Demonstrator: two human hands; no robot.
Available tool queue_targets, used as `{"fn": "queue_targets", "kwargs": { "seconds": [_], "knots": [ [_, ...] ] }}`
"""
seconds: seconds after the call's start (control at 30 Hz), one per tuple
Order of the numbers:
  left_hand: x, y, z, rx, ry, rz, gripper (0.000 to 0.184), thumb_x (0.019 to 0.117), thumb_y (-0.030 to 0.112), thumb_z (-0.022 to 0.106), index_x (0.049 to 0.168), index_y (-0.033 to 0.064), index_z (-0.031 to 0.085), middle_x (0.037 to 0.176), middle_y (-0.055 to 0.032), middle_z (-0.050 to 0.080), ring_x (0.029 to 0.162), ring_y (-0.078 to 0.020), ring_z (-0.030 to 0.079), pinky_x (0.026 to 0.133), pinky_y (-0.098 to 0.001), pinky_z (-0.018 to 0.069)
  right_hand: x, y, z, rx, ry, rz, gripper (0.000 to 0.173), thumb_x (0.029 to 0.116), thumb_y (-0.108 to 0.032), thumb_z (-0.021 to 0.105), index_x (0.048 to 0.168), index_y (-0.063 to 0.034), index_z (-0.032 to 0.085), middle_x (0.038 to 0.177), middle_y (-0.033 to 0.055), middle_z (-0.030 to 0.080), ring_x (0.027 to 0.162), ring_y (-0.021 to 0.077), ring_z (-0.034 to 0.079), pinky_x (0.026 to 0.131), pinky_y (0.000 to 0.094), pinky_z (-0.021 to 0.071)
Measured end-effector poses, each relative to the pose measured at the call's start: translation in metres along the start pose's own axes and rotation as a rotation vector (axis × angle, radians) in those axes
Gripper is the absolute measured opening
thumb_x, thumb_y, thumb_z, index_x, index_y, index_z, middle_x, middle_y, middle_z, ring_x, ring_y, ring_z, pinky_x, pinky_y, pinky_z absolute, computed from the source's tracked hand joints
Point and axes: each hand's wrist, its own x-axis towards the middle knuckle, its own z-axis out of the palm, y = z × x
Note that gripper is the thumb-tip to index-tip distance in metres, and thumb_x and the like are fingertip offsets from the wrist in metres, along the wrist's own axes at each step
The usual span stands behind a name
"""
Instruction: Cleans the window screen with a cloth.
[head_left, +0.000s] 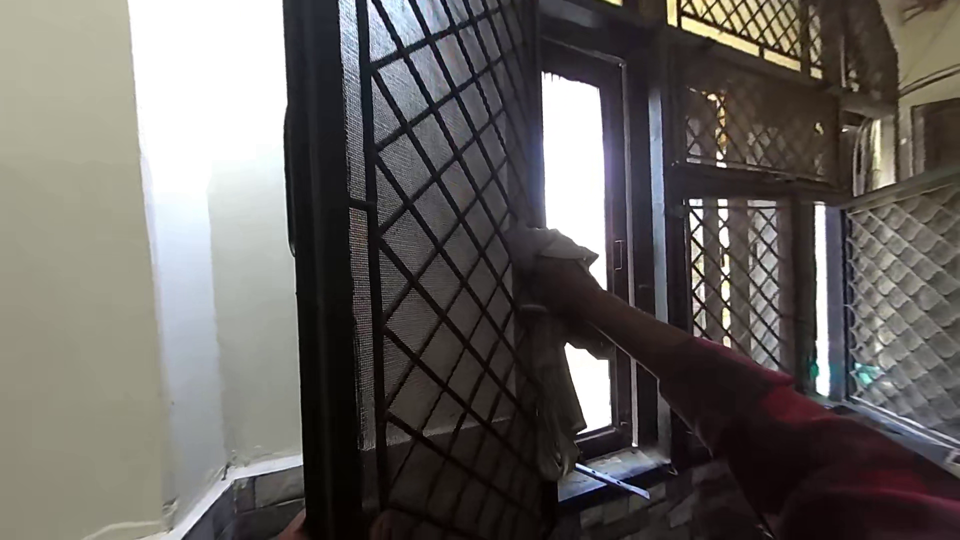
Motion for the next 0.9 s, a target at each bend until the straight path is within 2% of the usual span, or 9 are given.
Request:
{"fn": "queue_targets", "kwargs": {
  "seconds": [0.1,0.23,0.33,0.43,0.5,0.63,0.77,0.83,0.9],
  "knots": [
    [0.0,0.004,-0.002,0.001,-0.029,-0.044,0.053,0.0909,0.013,0.072,0.114,-0.0269,0.046,0.093,-0.02,0.065,0.083,-0.0046,0.065,0.08,-0.018,0.0533,-0.001,-0.003,-0.007,0.051,0.065,-0.034,0.034,0.0964,-0.024,0.064,0.114,0.0045,0.065,0.112,0.0263,0.066,0.109,0.0437,0.064,0.091,0.0625,0.049],
    [-0.007,-0.015,-0.009,0.023,-0.079,-0.035,0.064,0.0926,0.016,0.073,0.127,-0.0254,0.039,0.099,-0.0216,0.066,0.089,-0.009,0.067,0.083,-0.0266,0.0569,0.011,0.004,-0.001,0.188,0.26,-0.052,0.043,0.0925,-0.023,0.066,0.127,0.0028,0.063,0.126,0.025,0.065,0.122,0.0408,0.061,0.103,0.0601,0.0461],
    [-0.008,-0.011,-0.01,0.056,-0.069,-0.05,0.065,0.092,0.015,0.073,0.13,-0.0241,0.039,0.101,-0.0229,0.066,0.09,-0.0121,0.067,0.084,-0.0292,0.0569,0.006,-0.001,0.009,0.386,0.384,0.058,0.038,0.0925,-0.024,0.067,0.121,0.0014,0.066,0.123,0.0232,0.066,0.12,0.0376,0.062,0.102,0.0579,0.0481],
    [-0.008,-0.006,-0.011,0.078,-0.064,-0.067,0.064,0.0912,0.016,0.074,0.131,-0.0225,0.041,0.1,-0.0252,0.066,0.087,-0.0178,0.069,0.082,-0.0353,0.0579,-0.011,-0.02,0.011,0.636,0.368,0.223,0.047,0.0924,-0.017,0.07,0.133,0.0043,0.057,0.131,0.0264,0.06,0.125,0.0386,0.058,0.103,0.0572,0.0471],
    [-0.007,-0.005,-0.011,0.067,-0.063,-0.073,0.062,0.0915,0.016,0.074,0.13,-0.0211,0.042,0.097,-0.0215,0.067,0.085,-0.0141,0.068,0.08,-0.0321,0.0581,-0.016,-0.02,0.019,0.742,0.44,0.161,0.048,0.0899,-0.012,0.071,0.132,0.007,0.056,0.127,0.0266,0.062,0.121,0.0347,0.06,0.105,0.0493,0.0474],
    [-0.008,-0.006,-0.012,0.097,-0.058,-0.076,0.063,0.0909,0.019,0.074,0.13,-0.0207,0.044,0.097,-0.0227,0.068,0.086,-0.0199,0.07,0.08,-0.0387,0.0587,-0.022,-0.002,0.018,0.715,0.442,0.086,0.052,0.0886,-0.013,0.072,0.132,0.0099,0.055,0.125,0.0282,0.063,0.119,0.0349,0.062,0.103,0.0482,0.0487],
    [-0.009,-0.011,-0.01,0.111,-0.041,-0.047,0.066,0.0913,0.021,0.074,0.13,-0.0223,0.043,0.101,-0.0259,0.067,0.088,-0.0196,0.069,0.082,-0.036,0.0578,-0.03,-0.001,0.014,0.58,0.62,0.088,0.058,0.0863,-0.016,0.069,0.133,0.0127,0.052,0.125,0.0308,0.062,0.12,0.0386,0.061,0.103,0.0495,0.0478],
    [-0.009,-0.011,-0.01,0.122,-0.038,-0.06,0.064,0.091,0.02,0.074,0.129,-0.0216,0.043,0.1,-0.0249,0.067,0.087,-0.0178,0.069,0.081,-0.0347,0.058,-0.043,-0.015,0.005,0.353,0.502,0.096,0.042,0.0903,-0.021,0.067,0.114,0.0131,0.062,0.106,0.0303,0.068,0.103,0.0426,0.068,0.089,0.0559,0.0525],
    [-0.008,-0.01,-0.01,0.109,-0.046,-0.07,0.065,0.0915,0.018,0.074,0.13,-0.0228,0.042,0.102,-0.0261,0.066,0.088,-0.0165,0.069,0.082,-0.0334,0.0578,-0.048,-0.028,-0.005,0.182,0.153,0.03,0.034,0.0992,-0.022,0.059,0.114,0.0073,0.066,0.11,0.0294,0.068,0.107,0.0462,0.066,0.09,0.0635,0.0489]
  ]
}}
